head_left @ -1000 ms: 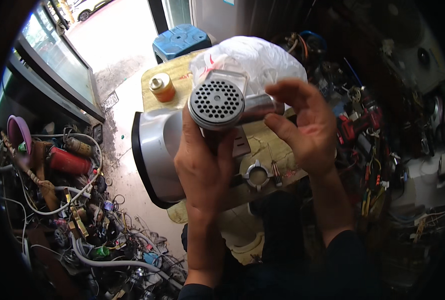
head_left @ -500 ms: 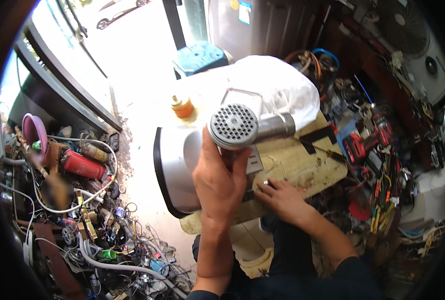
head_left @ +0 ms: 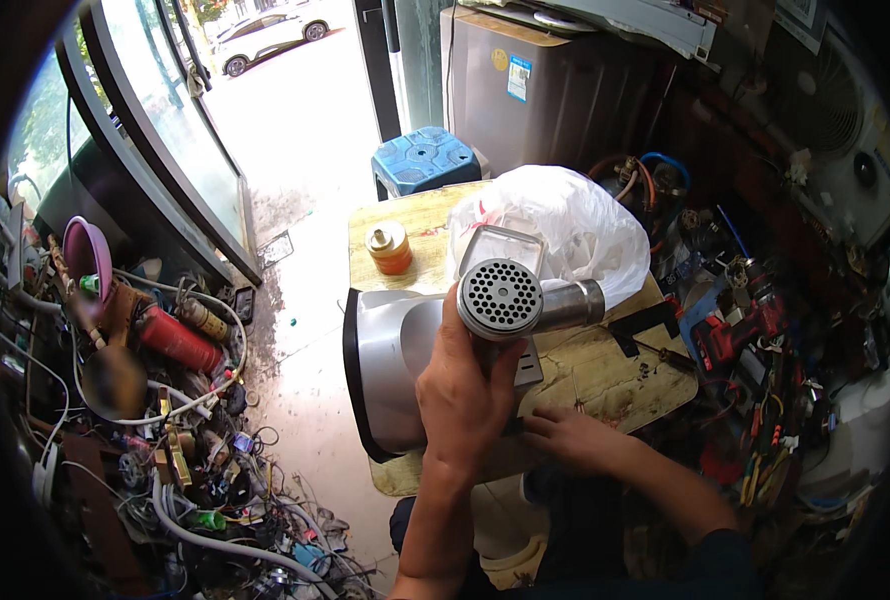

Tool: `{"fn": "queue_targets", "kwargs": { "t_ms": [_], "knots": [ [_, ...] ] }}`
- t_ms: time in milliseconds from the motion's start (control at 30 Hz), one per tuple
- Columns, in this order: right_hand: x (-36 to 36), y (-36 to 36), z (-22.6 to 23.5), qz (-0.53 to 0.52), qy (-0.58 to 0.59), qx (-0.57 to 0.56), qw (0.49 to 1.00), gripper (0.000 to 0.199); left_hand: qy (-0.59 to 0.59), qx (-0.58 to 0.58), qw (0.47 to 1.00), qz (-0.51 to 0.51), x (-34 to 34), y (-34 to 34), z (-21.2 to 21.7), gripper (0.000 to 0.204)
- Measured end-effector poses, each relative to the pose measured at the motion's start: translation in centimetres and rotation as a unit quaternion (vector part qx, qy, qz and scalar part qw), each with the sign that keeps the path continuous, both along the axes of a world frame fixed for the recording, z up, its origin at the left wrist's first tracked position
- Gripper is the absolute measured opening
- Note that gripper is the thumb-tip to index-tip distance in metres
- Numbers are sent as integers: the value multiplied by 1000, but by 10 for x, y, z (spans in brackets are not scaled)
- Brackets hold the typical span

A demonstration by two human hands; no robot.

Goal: The person assembles a small kitchen appliance by inserting a perforated metal disc and a blade assembly into a cylindrical housing, then attaching the housing to the main body. The person handles the parts by hand and secures them in place.

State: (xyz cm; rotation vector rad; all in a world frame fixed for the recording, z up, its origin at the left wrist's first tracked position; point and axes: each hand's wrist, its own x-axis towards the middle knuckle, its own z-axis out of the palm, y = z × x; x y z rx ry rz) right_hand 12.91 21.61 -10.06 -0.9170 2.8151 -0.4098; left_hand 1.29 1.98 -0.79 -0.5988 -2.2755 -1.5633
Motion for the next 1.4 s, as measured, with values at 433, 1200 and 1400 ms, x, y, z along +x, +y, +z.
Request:
{"fn": "queue_targets", "kwargs": {
  "t_ms": [433, 1200, 1400],
  "knots": [
    [-29, 28, 246, -6, 101, -226, 969, 73, -1, 11, 1000, -9, 0, -6, 1, 82],
    [-78, 11, 265, -42, 194, 92, 976, 62, 45, 11, 999, -18, 3, -2, -6, 105],
    [-82, 17, 256, -24, 205, 72, 976, 56, 64, 36, 997, -34, 0, 4, -6, 93]
  ]
}}
